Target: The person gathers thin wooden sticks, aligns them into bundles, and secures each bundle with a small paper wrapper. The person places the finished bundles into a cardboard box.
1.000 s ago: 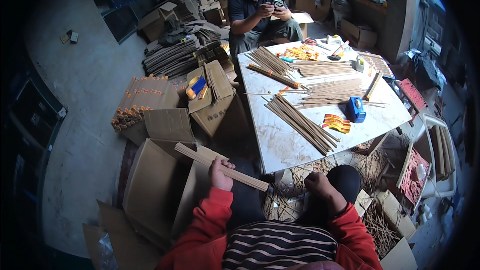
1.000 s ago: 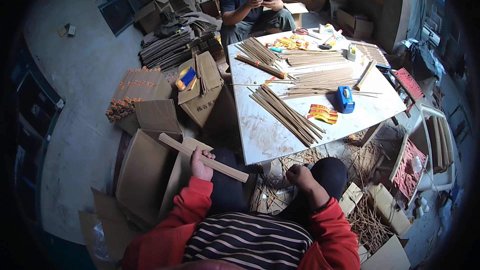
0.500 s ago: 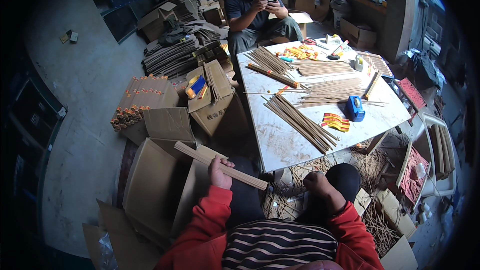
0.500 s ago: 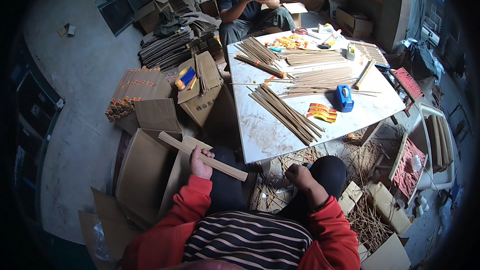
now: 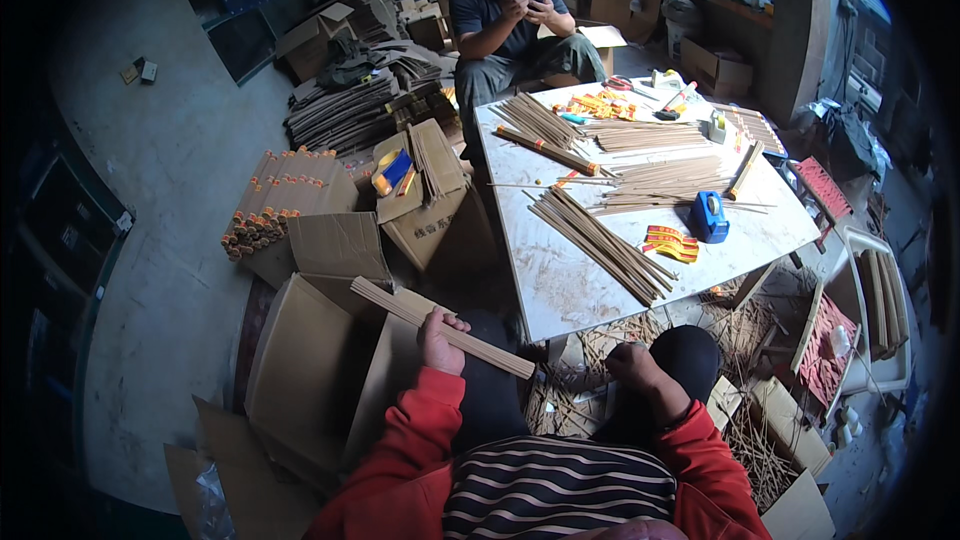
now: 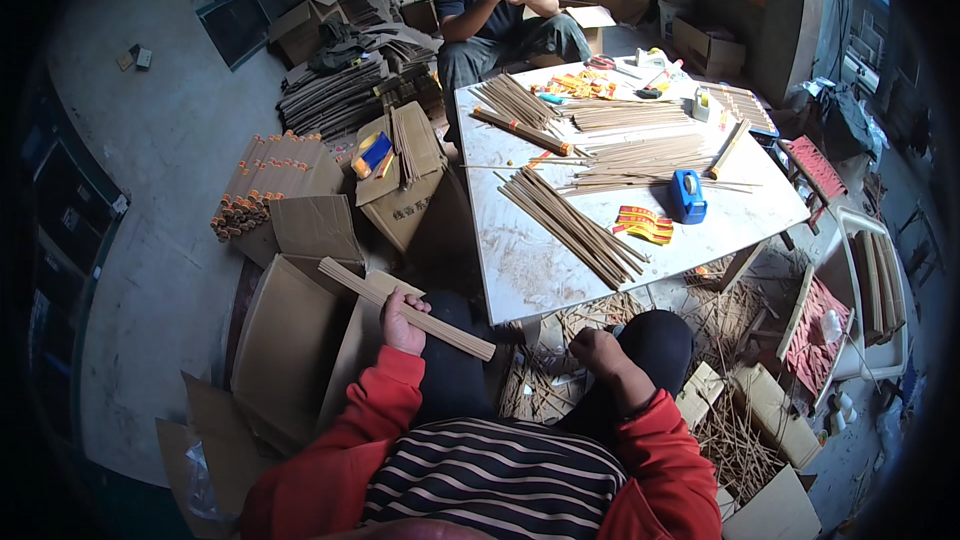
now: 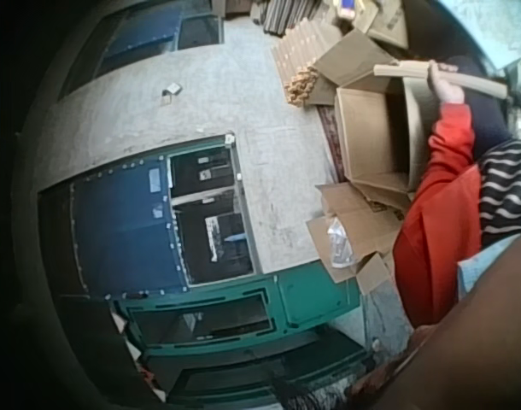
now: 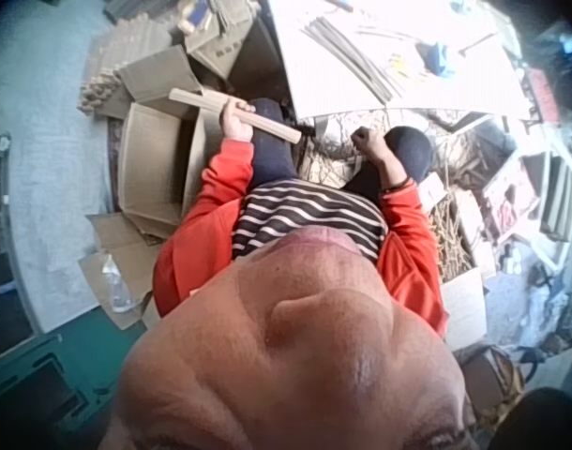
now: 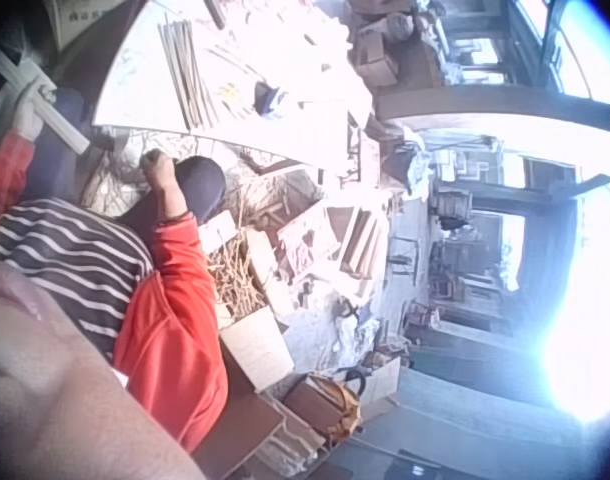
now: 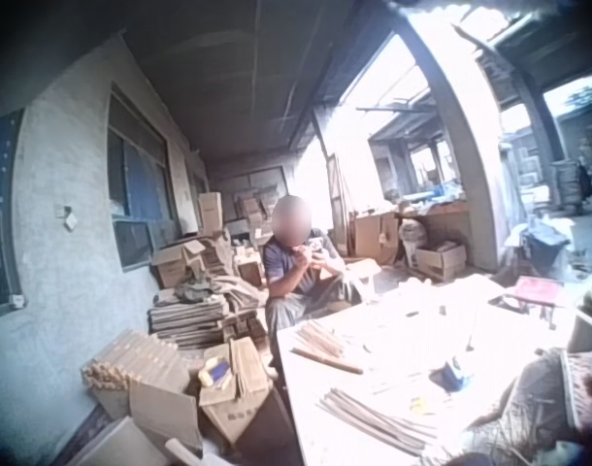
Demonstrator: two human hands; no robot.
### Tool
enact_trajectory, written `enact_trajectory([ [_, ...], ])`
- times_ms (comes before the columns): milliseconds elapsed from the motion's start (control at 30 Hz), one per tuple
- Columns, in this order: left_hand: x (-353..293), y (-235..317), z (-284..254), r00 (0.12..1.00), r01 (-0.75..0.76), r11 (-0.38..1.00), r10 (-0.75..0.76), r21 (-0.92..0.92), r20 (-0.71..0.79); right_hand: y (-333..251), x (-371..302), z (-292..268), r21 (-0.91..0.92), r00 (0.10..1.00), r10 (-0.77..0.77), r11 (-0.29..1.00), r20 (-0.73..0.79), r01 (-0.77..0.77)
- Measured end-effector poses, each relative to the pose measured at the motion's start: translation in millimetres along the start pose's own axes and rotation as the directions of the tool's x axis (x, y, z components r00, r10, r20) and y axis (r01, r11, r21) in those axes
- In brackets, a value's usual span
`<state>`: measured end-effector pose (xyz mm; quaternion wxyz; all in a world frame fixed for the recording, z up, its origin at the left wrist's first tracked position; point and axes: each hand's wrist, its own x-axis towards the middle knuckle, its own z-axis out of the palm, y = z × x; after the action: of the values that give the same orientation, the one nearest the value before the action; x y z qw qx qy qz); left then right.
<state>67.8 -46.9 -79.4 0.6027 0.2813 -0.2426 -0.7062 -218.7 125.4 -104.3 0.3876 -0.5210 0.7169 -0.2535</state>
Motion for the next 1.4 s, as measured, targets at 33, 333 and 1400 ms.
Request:
enact_trajectory([
  [33, 0, -1, 0, 1.0, -0.003, 1.0, 0.003, 0.006, 0.003, 2, 0, 1, -0.019, 1.0, -0.007, 1.0, -0.001, 0.007],
  [333, 0, 0, 1, 1.0, -0.002, 1.0, 0.003, 0.024, -0.003, 2, 0, 1, -0.039, 1.0, -0.029, 0.999, -0.003, 0.029],
  [1400, 4, 12, 203, 0.796, -0.481, 0.784, 0.204, 0.393, 0.57, 10, -1, 6, -0.01, 0.997, -0.076, 0.997, 0.013, 0.076],
])
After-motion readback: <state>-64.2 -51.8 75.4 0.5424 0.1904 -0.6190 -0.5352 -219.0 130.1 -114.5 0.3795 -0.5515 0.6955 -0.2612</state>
